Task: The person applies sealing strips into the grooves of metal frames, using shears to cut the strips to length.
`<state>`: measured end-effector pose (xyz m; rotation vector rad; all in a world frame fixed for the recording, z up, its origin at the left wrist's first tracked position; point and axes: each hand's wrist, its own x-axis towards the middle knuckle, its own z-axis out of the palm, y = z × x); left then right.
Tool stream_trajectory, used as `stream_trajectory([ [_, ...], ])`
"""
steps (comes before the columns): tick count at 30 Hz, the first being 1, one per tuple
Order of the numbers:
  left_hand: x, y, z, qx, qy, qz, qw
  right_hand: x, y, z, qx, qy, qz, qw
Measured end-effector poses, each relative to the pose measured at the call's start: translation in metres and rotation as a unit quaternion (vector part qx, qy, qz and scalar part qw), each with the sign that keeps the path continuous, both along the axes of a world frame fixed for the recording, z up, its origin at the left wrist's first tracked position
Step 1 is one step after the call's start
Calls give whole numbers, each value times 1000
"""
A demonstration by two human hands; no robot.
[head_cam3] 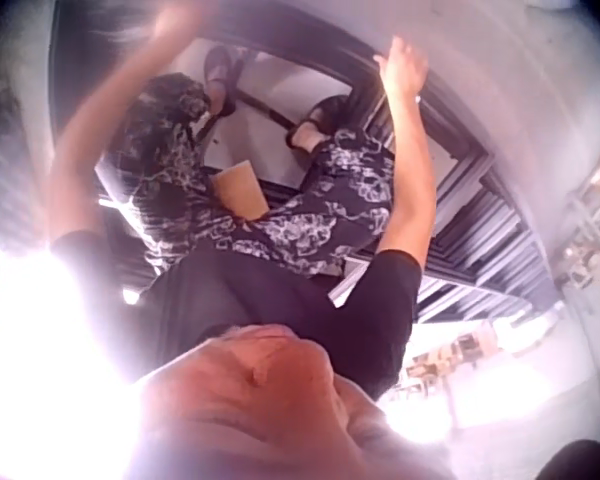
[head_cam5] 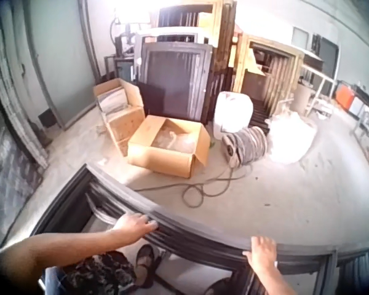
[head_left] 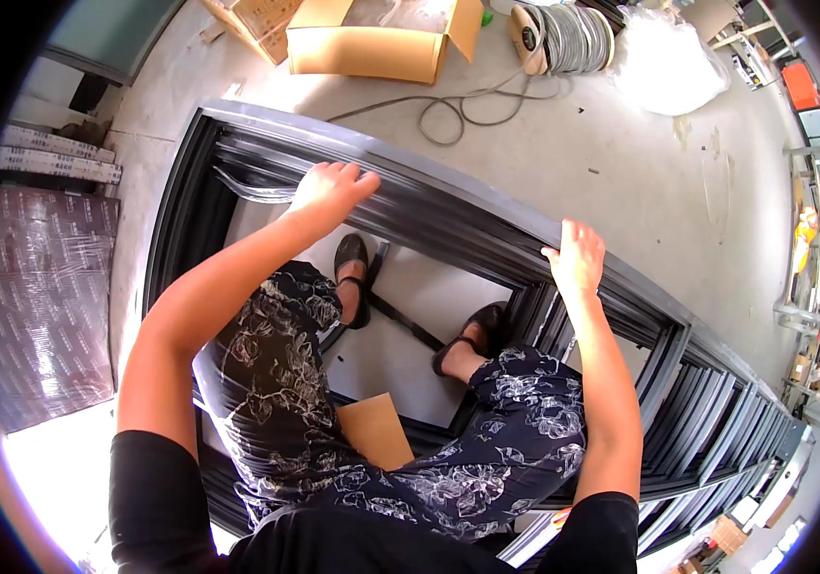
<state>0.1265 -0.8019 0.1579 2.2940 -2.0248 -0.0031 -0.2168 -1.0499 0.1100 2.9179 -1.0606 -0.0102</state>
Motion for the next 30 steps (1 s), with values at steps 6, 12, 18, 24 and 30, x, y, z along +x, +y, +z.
stream_trajectory([
  [6,11,13,-54,88,27,31,995,45,38,-3,10,-48,10,999],
  [12,8,5,-60,91,71,84,990,63,51,-5,-24,-47,-2,999],
  [18,4,13,-64,124,62,97,986,96,82,3,-4,-39,4,999],
  [24,3,-1,-44,163,103,116,974,118,84,2,-18,-101,1,995],
  [30,4,-6,-49,147,104,109,978,178,105,4,10,-106,2,994],
])
